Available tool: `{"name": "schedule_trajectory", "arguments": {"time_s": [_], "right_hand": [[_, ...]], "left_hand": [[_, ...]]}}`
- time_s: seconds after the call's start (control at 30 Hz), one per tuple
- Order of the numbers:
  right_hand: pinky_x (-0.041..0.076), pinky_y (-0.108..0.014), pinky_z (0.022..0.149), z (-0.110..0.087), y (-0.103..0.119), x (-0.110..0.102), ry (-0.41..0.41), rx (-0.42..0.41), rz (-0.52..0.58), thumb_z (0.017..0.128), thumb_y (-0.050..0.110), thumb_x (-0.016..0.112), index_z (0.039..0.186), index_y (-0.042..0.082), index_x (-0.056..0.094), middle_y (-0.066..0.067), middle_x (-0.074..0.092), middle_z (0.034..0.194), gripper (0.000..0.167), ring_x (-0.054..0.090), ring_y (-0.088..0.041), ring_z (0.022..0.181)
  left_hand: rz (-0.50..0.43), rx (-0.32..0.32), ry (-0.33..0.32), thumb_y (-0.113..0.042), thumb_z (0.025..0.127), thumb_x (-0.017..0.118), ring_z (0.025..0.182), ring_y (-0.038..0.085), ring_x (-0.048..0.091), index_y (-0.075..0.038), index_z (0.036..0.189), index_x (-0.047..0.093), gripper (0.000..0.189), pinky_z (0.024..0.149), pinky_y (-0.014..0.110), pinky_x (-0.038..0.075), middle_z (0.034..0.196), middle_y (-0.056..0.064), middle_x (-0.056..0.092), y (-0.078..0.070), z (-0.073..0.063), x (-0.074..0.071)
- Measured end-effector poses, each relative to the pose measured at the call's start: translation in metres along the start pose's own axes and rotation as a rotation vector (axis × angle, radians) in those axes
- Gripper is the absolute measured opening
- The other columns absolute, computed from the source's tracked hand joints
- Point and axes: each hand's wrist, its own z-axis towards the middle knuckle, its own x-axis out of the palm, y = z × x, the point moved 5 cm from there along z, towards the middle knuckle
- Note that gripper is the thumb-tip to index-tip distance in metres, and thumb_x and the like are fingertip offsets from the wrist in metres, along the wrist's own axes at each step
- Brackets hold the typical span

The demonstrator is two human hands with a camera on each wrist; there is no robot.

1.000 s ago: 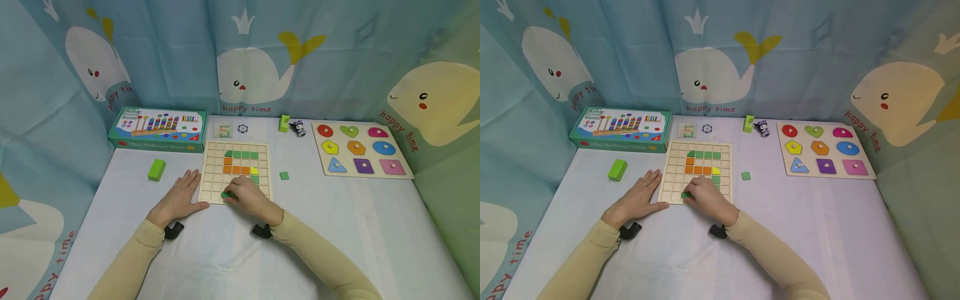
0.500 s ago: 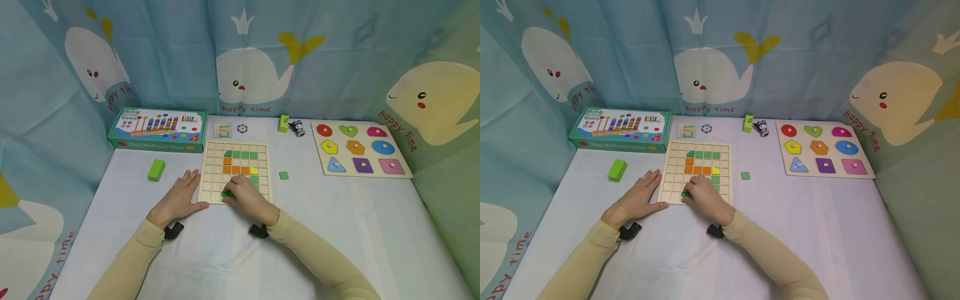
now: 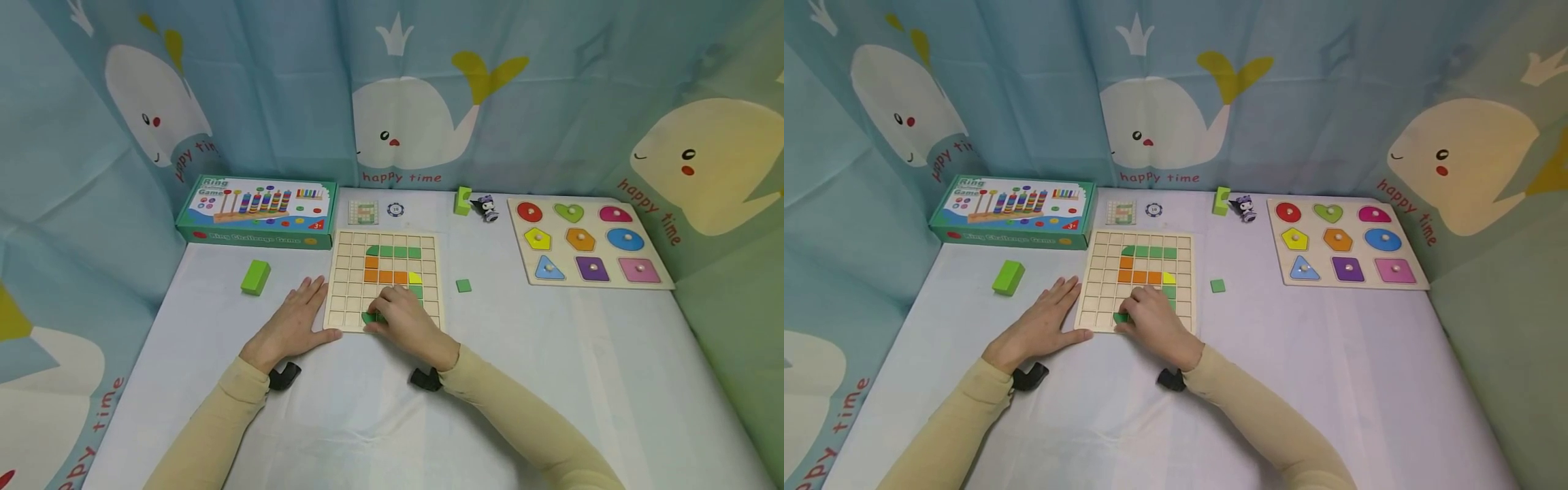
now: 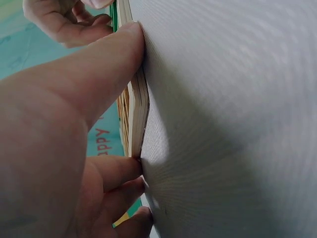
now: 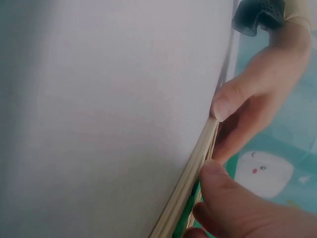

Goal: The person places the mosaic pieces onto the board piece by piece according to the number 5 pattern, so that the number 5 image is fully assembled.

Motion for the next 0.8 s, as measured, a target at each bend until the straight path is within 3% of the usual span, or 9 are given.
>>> {"name": "schedule_trajectory", "arguments": {"time_s": [0.33, 0.8], "right_hand": [[0.044, -0.037, 0.075, -0.018, -0.023, -0.023, -0.038, 0.015, 0.078, 0.082, 0.025, 0.081, 0.097, 0.007, 0.073, -0.002, 0.063, 0.091, 0.025, 0.054, -0.021, 0.085], [0.048, -0.045, 0.076, -0.065, -0.115, -0.068, -0.048, 0.294, -0.019, 0.079, 0.007, 0.082, 0.108, -0.005, 0.071, -0.015, 0.068, 0.100, 0.034, 0.058, -0.033, 0.091]], "left_hand": [[-0.002, -0.014, 0.006, -0.053, 0.087, 0.068, 0.146, 0.037, 0.009, 0.007, 0.151, 0.024, 0.098, 0.114, 0.055, 0.014, 0.159, 0.020, 0.017, 0.000, 0.000, 0.000], [-0.007, -0.007, 0.005, -0.050, 0.087, 0.069, 0.145, 0.038, 0.009, 0.008, 0.151, 0.024, 0.098, 0.114, 0.055, 0.014, 0.158, 0.021, 0.016, -0.002, -0.001, 0.001]]}}
